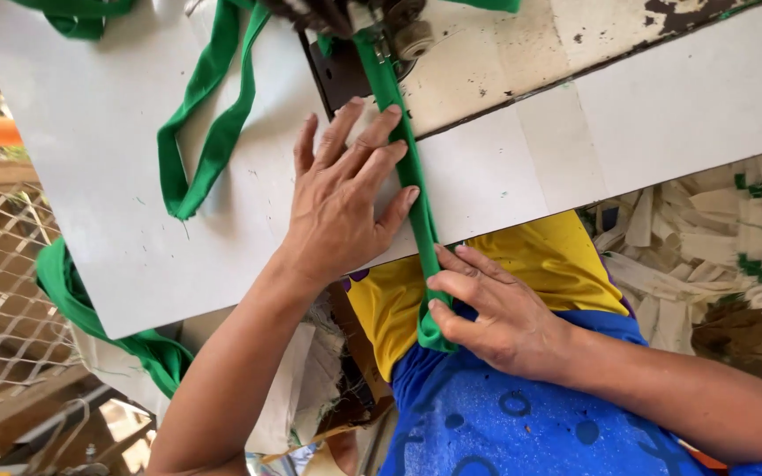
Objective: Sewing green fabric strips using an industrial sewing machine.
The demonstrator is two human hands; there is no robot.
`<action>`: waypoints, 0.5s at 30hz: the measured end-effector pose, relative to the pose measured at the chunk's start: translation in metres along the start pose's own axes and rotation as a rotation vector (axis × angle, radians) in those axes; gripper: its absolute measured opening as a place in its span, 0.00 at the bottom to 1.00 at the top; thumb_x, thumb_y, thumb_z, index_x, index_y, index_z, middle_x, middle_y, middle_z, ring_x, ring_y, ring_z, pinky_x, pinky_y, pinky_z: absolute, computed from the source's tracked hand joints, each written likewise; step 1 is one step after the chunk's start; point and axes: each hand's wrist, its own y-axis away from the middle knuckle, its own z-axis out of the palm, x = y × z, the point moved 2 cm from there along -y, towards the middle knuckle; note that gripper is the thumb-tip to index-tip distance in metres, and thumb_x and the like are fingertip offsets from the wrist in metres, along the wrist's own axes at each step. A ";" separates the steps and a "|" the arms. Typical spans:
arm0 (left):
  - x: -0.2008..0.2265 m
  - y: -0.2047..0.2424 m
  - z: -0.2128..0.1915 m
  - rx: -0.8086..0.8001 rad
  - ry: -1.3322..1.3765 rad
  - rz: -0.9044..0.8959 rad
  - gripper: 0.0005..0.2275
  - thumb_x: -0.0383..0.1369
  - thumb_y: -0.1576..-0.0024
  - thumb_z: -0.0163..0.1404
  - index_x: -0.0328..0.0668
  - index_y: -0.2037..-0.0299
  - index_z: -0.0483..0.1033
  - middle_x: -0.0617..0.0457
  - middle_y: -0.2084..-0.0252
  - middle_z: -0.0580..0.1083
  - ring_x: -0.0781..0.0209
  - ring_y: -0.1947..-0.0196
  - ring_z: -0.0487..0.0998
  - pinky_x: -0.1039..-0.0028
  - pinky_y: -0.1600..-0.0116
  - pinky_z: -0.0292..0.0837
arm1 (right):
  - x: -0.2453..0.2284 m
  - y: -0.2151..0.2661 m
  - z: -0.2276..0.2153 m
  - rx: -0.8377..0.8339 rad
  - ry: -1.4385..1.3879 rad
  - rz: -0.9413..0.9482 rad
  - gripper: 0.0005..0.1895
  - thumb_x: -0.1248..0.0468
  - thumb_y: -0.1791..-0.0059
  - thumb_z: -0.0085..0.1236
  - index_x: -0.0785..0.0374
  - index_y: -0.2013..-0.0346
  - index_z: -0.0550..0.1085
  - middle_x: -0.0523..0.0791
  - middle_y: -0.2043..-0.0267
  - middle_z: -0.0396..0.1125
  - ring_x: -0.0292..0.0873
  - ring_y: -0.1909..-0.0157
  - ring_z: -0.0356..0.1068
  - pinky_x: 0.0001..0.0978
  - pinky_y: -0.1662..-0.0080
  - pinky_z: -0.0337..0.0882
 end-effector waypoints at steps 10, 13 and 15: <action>-0.006 -0.001 0.003 0.139 0.073 0.056 0.10 0.38 0.41 0.56 0.43 0.54 0.78 0.54 0.38 0.74 0.40 0.32 0.66 0.45 0.28 0.44 | 0.001 0.000 0.002 0.068 0.032 -0.048 0.10 0.71 0.44 0.48 0.71 0.51 0.74 0.56 0.47 0.65 0.69 0.34 0.65 0.58 0.30 0.60; -0.018 -0.007 0.005 0.139 0.072 0.078 0.11 0.40 0.41 0.57 0.45 0.54 0.78 0.54 0.38 0.75 0.42 0.32 0.66 0.45 0.27 0.42 | 0.006 -0.009 0.003 0.049 0.053 -0.032 0.09 0.70 0.44 0.49 0.71 0.51 0.73 0.56 0.47 0.64 0.68 0.34 0.66 0.56 0.29 0.58; -0.027 -0.015 0.008 0.173 0.047 0.101 0.11 0.40 0.43 0.59 0.46 0.55 0.79 0.56 0.39 0.76 0.45 0.33 0.65 0.45 0.29 0.43 | 0.011 -0.020 -0.001 0.016 0.033 0.020 0.09 0.70 0.46 0.55 0.70 0.52 0.73 0.58 0.46 0.63 0.66 0.33 0.64 0.58 0.31 0.61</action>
